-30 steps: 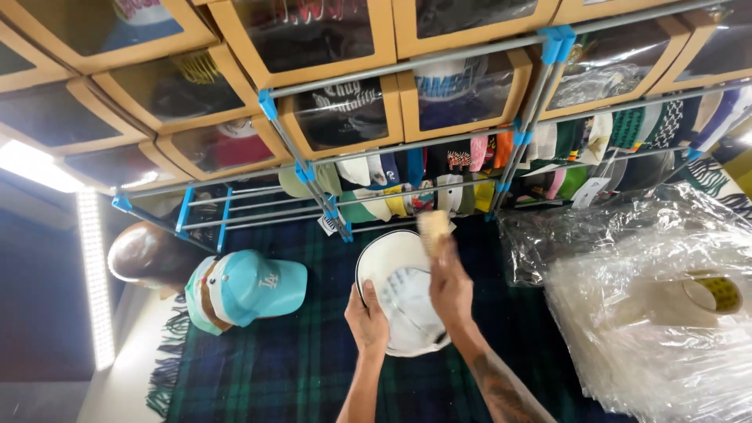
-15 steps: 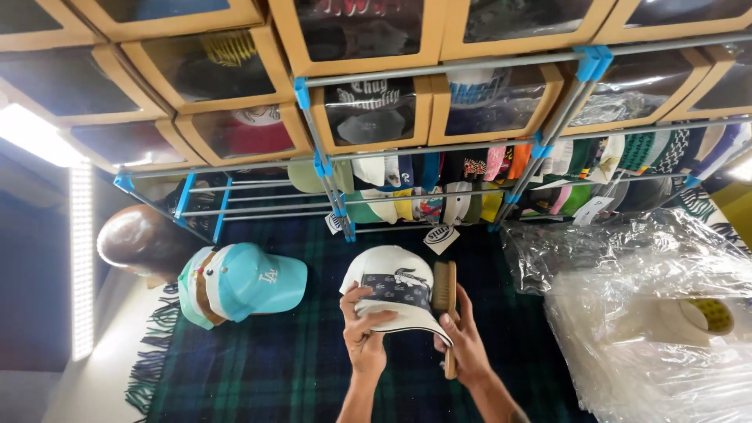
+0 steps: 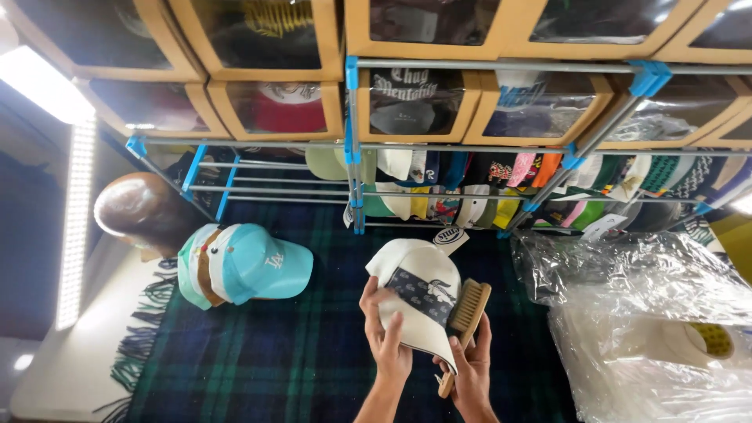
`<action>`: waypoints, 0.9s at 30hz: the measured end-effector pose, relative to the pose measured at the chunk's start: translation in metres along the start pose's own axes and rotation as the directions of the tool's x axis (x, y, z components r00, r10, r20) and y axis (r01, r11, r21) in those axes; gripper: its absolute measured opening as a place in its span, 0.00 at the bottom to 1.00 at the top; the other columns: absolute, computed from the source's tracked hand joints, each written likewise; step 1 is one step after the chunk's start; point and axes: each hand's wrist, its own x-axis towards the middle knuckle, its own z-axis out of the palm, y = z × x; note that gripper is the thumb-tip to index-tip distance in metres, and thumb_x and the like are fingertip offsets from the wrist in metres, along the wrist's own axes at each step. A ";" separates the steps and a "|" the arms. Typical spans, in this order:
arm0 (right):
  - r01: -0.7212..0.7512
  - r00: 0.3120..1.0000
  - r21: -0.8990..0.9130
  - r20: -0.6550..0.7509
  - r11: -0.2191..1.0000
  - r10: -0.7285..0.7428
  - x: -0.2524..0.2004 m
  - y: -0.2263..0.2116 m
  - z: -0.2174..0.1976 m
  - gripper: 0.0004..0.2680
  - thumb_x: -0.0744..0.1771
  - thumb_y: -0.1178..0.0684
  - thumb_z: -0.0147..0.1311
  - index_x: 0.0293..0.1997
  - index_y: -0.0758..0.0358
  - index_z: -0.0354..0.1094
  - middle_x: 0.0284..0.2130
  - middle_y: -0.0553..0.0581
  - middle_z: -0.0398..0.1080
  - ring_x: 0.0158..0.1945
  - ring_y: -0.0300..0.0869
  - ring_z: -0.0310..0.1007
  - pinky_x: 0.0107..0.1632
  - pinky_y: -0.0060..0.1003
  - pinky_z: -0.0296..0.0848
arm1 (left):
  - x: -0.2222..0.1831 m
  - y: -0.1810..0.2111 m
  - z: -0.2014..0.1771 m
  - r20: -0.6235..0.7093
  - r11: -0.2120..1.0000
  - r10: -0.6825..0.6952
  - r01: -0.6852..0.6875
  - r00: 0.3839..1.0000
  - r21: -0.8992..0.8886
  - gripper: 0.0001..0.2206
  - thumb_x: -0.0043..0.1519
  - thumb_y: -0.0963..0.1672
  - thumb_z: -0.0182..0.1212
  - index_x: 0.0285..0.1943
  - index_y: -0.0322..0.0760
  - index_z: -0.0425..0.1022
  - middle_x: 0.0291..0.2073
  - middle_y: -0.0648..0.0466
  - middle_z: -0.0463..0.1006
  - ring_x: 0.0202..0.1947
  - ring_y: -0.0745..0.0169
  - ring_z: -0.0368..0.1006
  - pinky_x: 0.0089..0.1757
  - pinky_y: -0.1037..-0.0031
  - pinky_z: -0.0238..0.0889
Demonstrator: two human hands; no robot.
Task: Cleaning baseball caps with a handheld brush and then packing them into plastic bags for storage or shipping.
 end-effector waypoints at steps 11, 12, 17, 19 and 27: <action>0.750 0.635 -0.610 0.557 0.255 -0.534 0.066 0.004 -0.032 0.20 0.69 0.56 0.47 0.72 0.64 0.57 0.55 0.64 0.74 0.55 0.51 0.77 0.54 0.40 0.74 | -0.017 -0.010 -0.001 0.285 0.801 -0.562 0.425 0.776 0.422 0.49 0.44 0.36 0.50 0.82 0.45 0.41 0.81 0.48 0.39 0.71 0.50 0.58 0.38 0.76 0.70; 0.649 0.740 -0.668 0.445 0.363 -0.504 0.072 -0.022 -0.019 0.21 0.70 0.53 0.46 0.74 0.57 0.54 0.44 0.58 0.76 0.37 0.43 0.70 0.40 0.37 0.69 | -0.018 0.000 0.008 0.335 0.766 -0.599 0.398 0.728 0.505 0.48 0.45 0.38 0.49 0.82 0.44 0.36 0.80 0.46 0.40 0.63 0.52 0.65 0.36 0.74 0.68; 0.700 0.714 -0.605 0.584 0.380 -0.385 0.042 -0.028 -0.013 0.19 0.68 0.54 0.48 0.68 0.63 0.62 0.67 0.56 0.65 0.54 0.49 0.80 0.52 0.38 0.76 | -0.014 -0.033 -0.005 0.272 0.793 -0.600 0.515 0.752 0.327 0.46 0.47 0.35 0.49 0.81 0.39 0.40 0.73 0.45 0.61 0.66 0.56 0.65 0.56 0.74 0.65; 0.812 0.582 -0.497 0.648 0.306 -0.492 0.043 -0.016 -0.029 0.20 0.69 0.56 0.49 0.71 0.66 0.57 0.65 0.62 0.68 0.65 0.49 0.72 0.63 0.38 0.69 | -0.013 -0.033 -0.015 0.213 0.803 -0.573 0.489 0.792 0.341 0.48 0.44 0.36 0.47 0.82 0.45 0.42 0.81 0.55 0.44 0.68 0.63 0.61 0.45 0.78 0.65; 0.603 0.740 -0.365 0.589 0.710 -0.326 0.078 -0.053 -0.042 0.20 0.69 0.54 0.48 0.72 0.64 0.56 0.44 0.58 0.64 0.43 0.42 0.60 0.44 0.36 0.63 | -0.004 -0.103 -0.034 0.072 0.696 -0.564 0.520 0.823 -0.495 0.21 0.66 0.55 0.43 0.58 0.40 0.65 0.51 0.44 0.73 0.54 0.44 0.68 0.57 0.51 0.60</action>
